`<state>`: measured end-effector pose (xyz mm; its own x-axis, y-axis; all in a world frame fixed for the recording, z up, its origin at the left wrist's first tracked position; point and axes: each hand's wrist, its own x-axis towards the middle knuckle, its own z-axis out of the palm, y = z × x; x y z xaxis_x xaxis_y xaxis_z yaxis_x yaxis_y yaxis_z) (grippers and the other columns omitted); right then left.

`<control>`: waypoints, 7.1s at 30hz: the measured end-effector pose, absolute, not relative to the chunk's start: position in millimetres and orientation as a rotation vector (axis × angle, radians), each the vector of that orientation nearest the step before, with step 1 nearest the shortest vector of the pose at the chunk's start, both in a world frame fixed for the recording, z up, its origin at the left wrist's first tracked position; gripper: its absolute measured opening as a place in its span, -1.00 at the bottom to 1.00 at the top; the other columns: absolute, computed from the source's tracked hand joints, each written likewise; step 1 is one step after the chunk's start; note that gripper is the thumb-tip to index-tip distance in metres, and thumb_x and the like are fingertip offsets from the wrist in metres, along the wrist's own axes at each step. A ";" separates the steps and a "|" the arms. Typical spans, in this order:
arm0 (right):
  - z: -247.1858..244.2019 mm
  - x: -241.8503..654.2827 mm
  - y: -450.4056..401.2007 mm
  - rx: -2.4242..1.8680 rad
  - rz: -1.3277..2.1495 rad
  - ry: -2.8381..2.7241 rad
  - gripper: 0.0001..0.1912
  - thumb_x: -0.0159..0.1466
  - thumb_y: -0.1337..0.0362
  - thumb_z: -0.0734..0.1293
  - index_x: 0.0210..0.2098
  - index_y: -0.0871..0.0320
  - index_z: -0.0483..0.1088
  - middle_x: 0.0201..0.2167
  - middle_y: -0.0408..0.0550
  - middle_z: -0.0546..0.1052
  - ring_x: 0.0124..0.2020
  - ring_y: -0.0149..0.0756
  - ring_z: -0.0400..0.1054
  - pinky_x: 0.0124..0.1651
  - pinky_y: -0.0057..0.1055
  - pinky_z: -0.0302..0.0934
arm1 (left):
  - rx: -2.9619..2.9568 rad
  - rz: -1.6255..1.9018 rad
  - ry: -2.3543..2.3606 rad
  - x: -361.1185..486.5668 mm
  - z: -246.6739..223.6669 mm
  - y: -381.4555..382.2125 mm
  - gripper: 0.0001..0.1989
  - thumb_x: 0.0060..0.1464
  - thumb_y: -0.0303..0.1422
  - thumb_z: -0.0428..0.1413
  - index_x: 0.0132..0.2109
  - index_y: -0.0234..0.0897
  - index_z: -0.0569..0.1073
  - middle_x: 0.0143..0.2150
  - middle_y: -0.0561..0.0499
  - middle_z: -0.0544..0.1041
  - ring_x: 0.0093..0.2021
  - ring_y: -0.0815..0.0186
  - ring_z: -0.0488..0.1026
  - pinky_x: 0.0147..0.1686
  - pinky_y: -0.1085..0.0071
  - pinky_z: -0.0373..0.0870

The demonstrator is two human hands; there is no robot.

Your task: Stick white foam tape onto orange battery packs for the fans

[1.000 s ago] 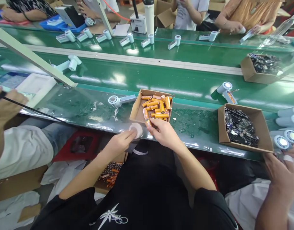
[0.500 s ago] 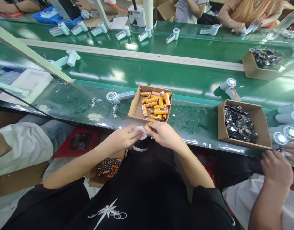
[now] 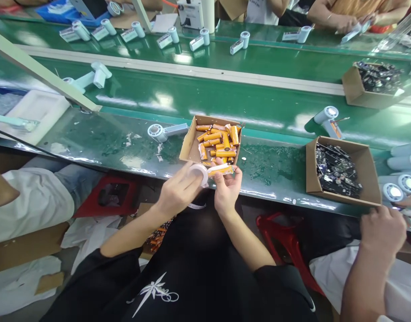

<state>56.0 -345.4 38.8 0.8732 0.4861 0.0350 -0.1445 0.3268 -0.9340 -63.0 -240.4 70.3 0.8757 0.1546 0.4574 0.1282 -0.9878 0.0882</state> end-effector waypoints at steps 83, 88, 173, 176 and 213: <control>56.2 344.2 -225.4 -2.424 0.050 -1.460 -0.55 0.52 0.17 0.19 0.36 -0.05 0.32 0.06 0.09 0.64 -0.02 0.02 0.56 -0.05 -0.24 0.37 | 2.917 -0.143 0.454 294.5 75.8 -38.8 -0.78 0.22 -0.27 0.15 -0.06 -0.13 0.66 -0.01 -0.06 0.70 0.03 0.15 0.61 -0.03 0.40 0.42; 61.1 342.9 -219.7 -2.562 0.136 -1.418 -0.53 0.50 0.15 0.22 0.38 -0.18 0.29 -0.03 0.11 0.65 -0.05 0.05 0.58 -0.03 -0.18 0.38 | 2.870 -0.103 0.475 297.5 77.8 -44.1 -0.76 0.21 -0.35 0.13 -0.07 -0.15 0.67 -0.01 -0.06 0.70 0.01 0.15 0.61 -0.04 0.39 0.42; 77.4 20.3 -348.5 -1.105 1.397 -1.313 -0.48 0.35 -0.17 0.40 -0.08 0.20 0.58 -0.31 -0.04 0.64 -0.41 -0.33 0.50 -0.24 -0.41 0.40 | 2.942 0.939 -0.018 -165.9 81.5 -171.3 -0.70 0.21 -0.39 0.21 0.07 -0.04 0.52 -0.03 -0.10 0.66 0.06 0.01 0.60 0.04 0.06 0.64; 68.2 20.7 -354.8 -1.161 1.390 -1.550 -0.50 0.46 -0.11 0.30 -0.27 0.19 0.61 -0.40 -0.04 0.65 -0.48 -0.37 0.47 -0.31 -0.45 0.35 | 2.955 0.977 -0.006 -176.1 76.7 -155.8 -0.64 0.21 -0.48 0.17 0.11 -0.06 0.55 -0.01 -0.11 0.66 0.08 0.02 0.59 0.07 0.08 0.63; 68.1 84.4 -360.9 -0.801 1.339 -0.582 -0.41 0.38 -0.03 0.42 0.30 -0.09 0.21 -0.41 -0.27 0.37 -0.59 -0.44 0.16 -0.44 -0.43 0.18 | 2.326 1.122 0.236 -85.6 66.6 -210.2 -0.72 0.25 -0.37 0.26 0.07 -0.27 0.45 -0.03 -0.16 0.61 0.01 0.14 0.59 0.02 0.21 0.56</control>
